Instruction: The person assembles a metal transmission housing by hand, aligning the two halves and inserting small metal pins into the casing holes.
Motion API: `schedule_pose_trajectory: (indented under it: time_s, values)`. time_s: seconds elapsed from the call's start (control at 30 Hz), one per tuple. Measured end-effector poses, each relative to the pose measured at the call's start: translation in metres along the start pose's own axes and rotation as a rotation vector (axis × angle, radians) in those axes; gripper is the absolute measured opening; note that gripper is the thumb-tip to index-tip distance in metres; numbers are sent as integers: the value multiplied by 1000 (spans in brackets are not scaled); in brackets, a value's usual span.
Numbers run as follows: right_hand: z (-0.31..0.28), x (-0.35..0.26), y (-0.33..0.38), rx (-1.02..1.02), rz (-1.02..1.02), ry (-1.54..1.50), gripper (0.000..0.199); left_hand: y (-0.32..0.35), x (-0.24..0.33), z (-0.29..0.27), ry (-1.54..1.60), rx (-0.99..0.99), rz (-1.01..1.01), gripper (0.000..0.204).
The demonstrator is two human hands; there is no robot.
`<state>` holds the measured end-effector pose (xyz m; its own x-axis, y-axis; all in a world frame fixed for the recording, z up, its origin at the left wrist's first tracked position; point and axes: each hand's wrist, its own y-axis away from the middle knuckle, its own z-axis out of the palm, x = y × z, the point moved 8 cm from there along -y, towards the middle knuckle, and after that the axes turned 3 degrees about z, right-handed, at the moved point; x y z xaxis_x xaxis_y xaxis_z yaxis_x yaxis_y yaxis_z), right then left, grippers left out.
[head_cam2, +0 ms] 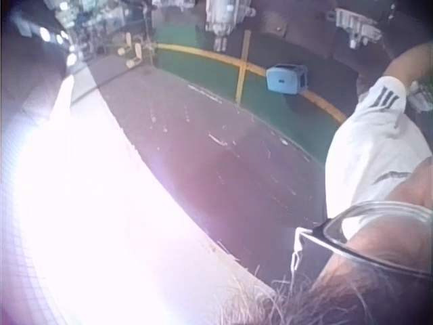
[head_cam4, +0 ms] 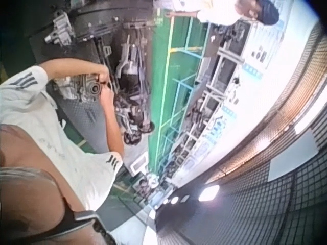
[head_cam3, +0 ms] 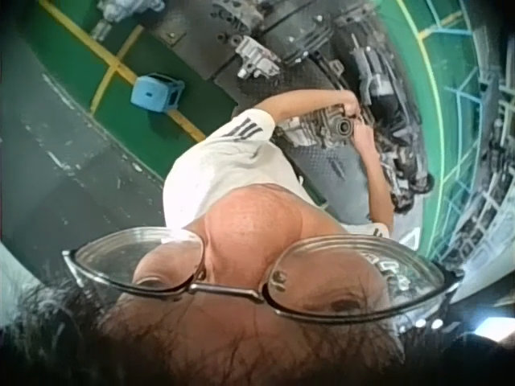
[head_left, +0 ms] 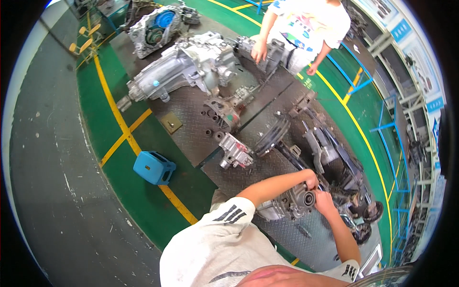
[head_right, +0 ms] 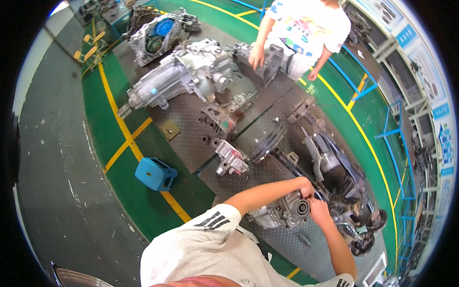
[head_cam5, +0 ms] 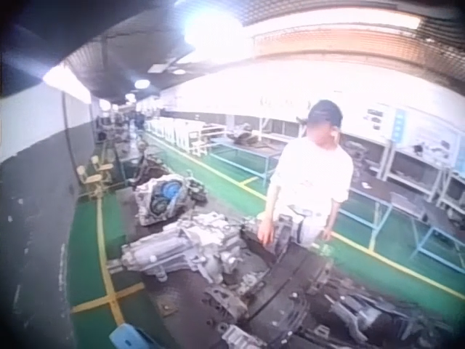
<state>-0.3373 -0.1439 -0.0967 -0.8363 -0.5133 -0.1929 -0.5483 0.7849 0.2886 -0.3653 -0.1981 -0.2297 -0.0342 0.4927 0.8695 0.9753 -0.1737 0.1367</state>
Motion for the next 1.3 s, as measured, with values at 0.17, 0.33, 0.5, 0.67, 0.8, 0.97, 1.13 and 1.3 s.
schedule_pose_trajectory:
  time_s: [0.17,0.33,0.5,0.67,0.8,0.97,1.13,1.3]
  values:
    - [3,8,0,-80,124,10,20,0,-1,-4,-61,50,-125,45]
    - [22,30,-2,-250,292,-50,20,-8,-6,2,28,-2,-80,47]
    - [22,36,2,-246,332,-134,23,-6,-11,2,76,30,-89,42]
    - [-17,-7,7,-5,0,-197,25,-15,-15,5,23,5,-141,42]
    - [-4,9,-5,48,81,-263,23,-25,-37,8,65,38,-119,42]
    - [-14,3,-4,-5,169,-391,24,-21,-28,8,-2,35,-177,44]
    - [-8,-6,3,-56,50,-167,29,-17,-10,9,128,-27,-92,48]
    - [4,13,-11,-41,285,-342,18,-13,-15,6,80,-12,-129,42]
